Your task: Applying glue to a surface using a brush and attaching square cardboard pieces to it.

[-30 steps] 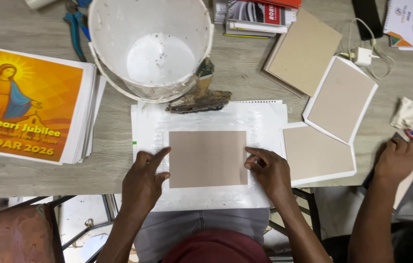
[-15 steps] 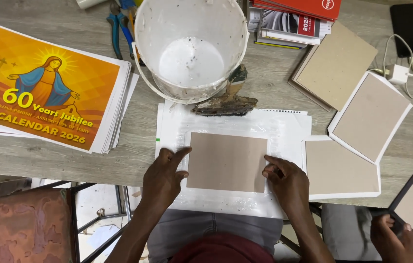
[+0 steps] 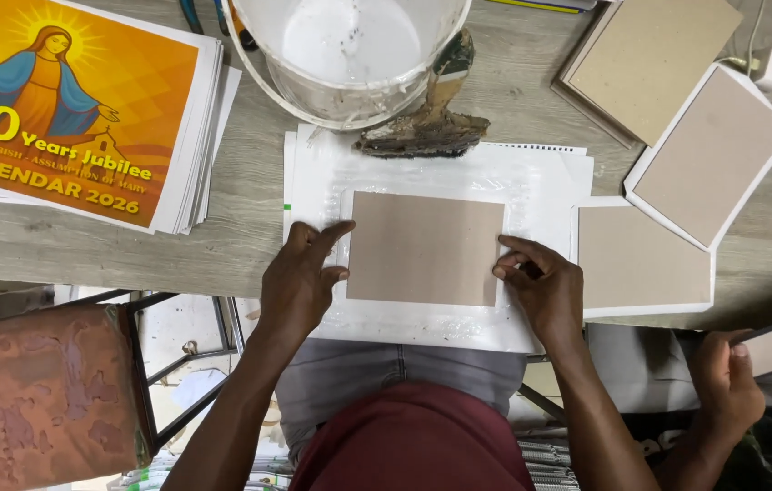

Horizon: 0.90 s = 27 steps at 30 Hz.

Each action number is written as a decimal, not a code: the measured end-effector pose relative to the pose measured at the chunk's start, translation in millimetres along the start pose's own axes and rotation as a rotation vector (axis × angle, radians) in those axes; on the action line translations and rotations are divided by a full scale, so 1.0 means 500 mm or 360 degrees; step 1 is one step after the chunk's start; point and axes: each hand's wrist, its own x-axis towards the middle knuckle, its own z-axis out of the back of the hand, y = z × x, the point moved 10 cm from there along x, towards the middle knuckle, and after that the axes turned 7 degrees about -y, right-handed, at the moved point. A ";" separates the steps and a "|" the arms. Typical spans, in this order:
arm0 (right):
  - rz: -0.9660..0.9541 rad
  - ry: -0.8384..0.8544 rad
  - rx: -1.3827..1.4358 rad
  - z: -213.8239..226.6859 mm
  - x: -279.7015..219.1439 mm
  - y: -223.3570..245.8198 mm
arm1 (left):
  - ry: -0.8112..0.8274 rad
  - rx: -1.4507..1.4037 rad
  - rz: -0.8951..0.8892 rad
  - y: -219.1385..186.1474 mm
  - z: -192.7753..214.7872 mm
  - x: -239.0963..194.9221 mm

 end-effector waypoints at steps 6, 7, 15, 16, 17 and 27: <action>-0.0099 0.0024 0.0124 -0.005 0.000 0.010 | -0.0011 -0.0070 0.0054 0.010 0.002 -0.006; -0.0082 0.0012 0.0132 -0.003 0.000 0.013 | -0.0011 -0.0070 0.0063 0.014 -0.002 -0.002; -0.0082 0.0019 0.0107 -0.002 0.014 -0.013 | -0.0021 -0.0044 0.0058 0.004 0.000 0.005; -0.0084 0.0031 0.0101 -0.002 0.014 -0.009 | -0.0026 -0.0051 0.0058 0.004 0.001 0.006; -0.0086 0.0050 0.0095 -0.005 0.013 -0.006 | -0.0033 -0.0057 0.0063 0.004 0.002 0.004; 0.0038 0.0082 0.0040 -0.004 0.018 -0.005 | -0.0067 -0.0080 0.0035 0.011 -0.001 0.002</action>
